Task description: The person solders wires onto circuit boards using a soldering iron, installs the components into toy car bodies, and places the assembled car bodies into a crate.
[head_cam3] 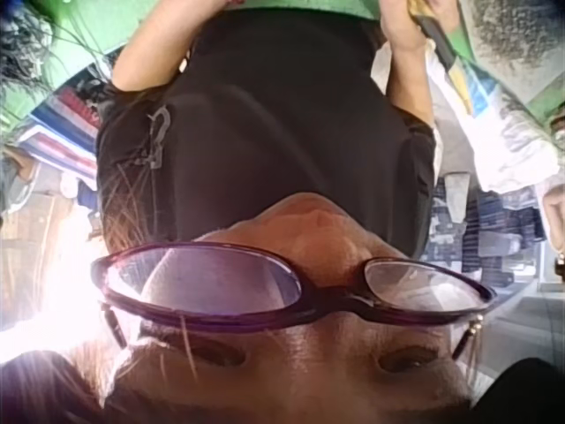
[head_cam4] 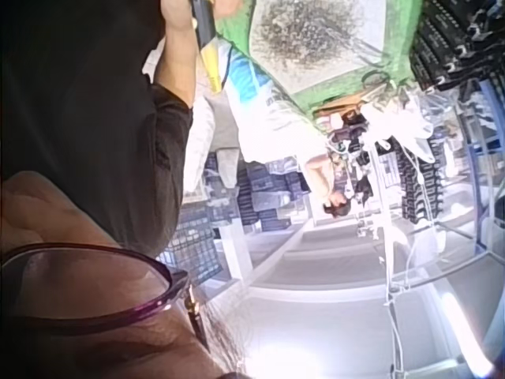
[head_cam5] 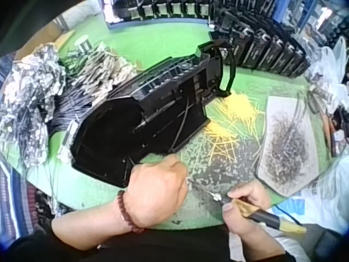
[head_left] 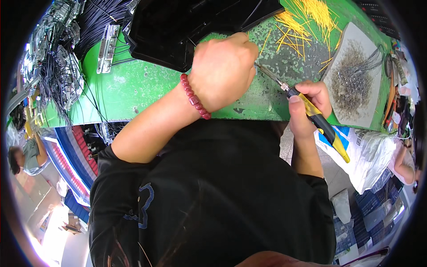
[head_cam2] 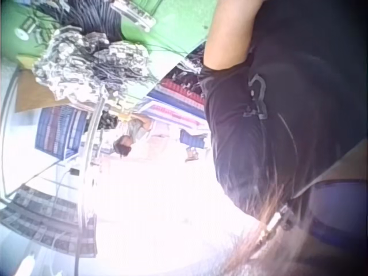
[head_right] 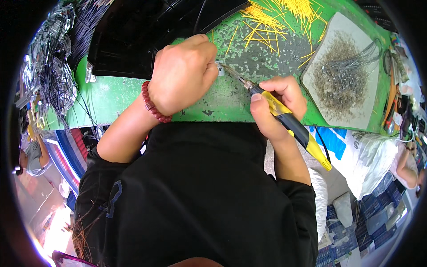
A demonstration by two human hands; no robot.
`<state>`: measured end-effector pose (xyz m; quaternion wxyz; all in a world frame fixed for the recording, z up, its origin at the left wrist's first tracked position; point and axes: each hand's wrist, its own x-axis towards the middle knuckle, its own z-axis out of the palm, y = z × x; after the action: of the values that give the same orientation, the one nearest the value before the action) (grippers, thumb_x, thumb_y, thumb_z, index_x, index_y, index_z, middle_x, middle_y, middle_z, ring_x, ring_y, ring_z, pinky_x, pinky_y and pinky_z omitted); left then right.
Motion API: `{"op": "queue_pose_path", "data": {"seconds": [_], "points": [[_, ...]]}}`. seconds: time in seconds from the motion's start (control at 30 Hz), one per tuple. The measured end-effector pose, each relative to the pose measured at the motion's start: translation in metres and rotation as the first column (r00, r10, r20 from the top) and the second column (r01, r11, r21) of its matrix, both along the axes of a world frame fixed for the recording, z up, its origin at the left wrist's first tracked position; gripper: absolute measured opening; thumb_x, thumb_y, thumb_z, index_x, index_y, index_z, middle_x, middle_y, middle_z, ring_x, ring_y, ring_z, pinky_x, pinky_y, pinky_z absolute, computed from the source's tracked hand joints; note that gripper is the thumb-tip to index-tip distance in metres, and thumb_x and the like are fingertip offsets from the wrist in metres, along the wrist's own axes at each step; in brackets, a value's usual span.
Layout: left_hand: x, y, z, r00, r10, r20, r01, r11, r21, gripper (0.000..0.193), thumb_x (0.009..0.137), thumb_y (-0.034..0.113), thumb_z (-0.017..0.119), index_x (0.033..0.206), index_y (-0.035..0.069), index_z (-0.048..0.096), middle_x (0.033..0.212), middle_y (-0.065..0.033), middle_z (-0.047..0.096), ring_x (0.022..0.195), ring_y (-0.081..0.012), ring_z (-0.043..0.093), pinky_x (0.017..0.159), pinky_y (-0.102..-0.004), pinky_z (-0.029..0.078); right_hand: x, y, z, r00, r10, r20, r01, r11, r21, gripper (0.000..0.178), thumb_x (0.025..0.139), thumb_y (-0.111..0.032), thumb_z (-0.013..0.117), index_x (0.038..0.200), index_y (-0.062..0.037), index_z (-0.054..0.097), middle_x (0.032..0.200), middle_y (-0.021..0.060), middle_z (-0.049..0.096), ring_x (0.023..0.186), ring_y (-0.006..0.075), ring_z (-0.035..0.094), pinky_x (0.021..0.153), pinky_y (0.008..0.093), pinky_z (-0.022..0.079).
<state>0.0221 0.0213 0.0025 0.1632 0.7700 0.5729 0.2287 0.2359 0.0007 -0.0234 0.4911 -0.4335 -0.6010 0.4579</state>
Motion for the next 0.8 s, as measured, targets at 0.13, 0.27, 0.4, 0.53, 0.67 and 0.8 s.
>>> {"op": "queue_pose_path", "data": {"seconds": [0.13,0.27,0.4,0.53,0.67,0.8], "points": [[-0.0012,-0.001,-0.0005,1.0,0.006,0.007,-0.006,1.0,0.003,0.01,0.073,0.008,0.061,0.067,0.005,0.053,0.074,-0.0084,0.056,0.063,-0.031,0.059,0.053,-0.0402,0.049,0.0011,0.0007,-0.0026,1.0,0.018,0.011,-0.018,1.0,0.022,0.026,0.078,-0.017,0.075,0.09,-0.0018,0.057,0.076,-0.0003,0.056,0.062,0.0038,0.044,0.056,0.0203,0.034],[-0.0012,-0.0008,-0.0009,1.0,0.006,0.018,-0.006,1.0,-0.009,0.01,0.073,0.007,0.062,0.067,0.005,0.053,0.074,-0.0084,0.056,0.064,-0.0312,0.059,0.053,-0.0403,0.049,-0.0009,0.0009,0.0026,0.999,0.034,0.014,-0.034,0.999,-0.033,0.025,0.078,-0.015,0.075,0.09,-0.002,0.058,0.076,-0.0008,0.056,0.062,0.004,0.044,0.055,0.0205,0.035],[-0.0018,-0.0002,0.0007,1.0,0.006,0.013,-0.006,1.0,-0.013,0.011,0.073,0.007,0.062,0.067,0.005,0.053,0.074,-0.0083,0.056,0.064,-0.0314,0.06,0.053,-0.0404,0.049,-0.0009,0.0006,-0.0005,1.0,0.004,-0.021,-0.005,1.0,-0.031,0.024,0.079,-0.014,0.073,0.092,-0.0021,0.057,0.078,-0.0005,0.055,0.064,0.0042,0.044,0.058,0.02,0.035],[-0.0017,-0.0001,0.0008,1.0,0.006,0.021,-0.006,1.0,-0.015,0.011,0.074,0.007,0.062,0.067,0.005,0.053,0.074,-0.0084,0.056,0.064,-0.0316,0.059,0.053,-0.0405,0.049,0.0014,0.0003,-0.0013,0.995,-0.016,-0.099,0.01,0.998,-0.055,0.025,0.08,-0.013,0.073,0.093,-0.0015,0.055,0.081,0.0005,0.054,0.067,0.0039,0.045,0.061,0.0195,0.035],[-0.002,-0.0001,0.0008,1.0,0.005,0.025,-0.005,1.0,-0.022,0.01,0.074,0.007,0.062,0.068,0.005,0.054,0.074,-0.0086,0.056,0.064,-0.0319,0.059,0.053,-0.0405,0.049,0.0027,0.0018,0.002,0.999,0.025,-0.021,-0.026,0.999,-0.038,0.018,0.082,-0.009,0.064,0.092,-0.0005,0.051,0.078,0.0077,0.057,0.065,0.0105,0.053,0.06,0.022,0.043],[-0.0025,0.0001,0.0019,1.0,-0.004,0.026,0.004,1.0,-0.029,0.01,0.075,0.007,0.061,0.068,0.005,0.054,0.075,-0.0087,0.057,0.064,-0.0322,0.06,0.054,-0.0407,0.049,0.0012,0.0007,-0.0003,0.995,-0.004,-0.099,-0.003,0.997,-0.075,0.024,0.08,-0.011,0.072,0.093,-0.0012,0.055,0.08,0.0,0.054,0.066,0.0033,0.044,0.06,0.0194,0.035]]}}
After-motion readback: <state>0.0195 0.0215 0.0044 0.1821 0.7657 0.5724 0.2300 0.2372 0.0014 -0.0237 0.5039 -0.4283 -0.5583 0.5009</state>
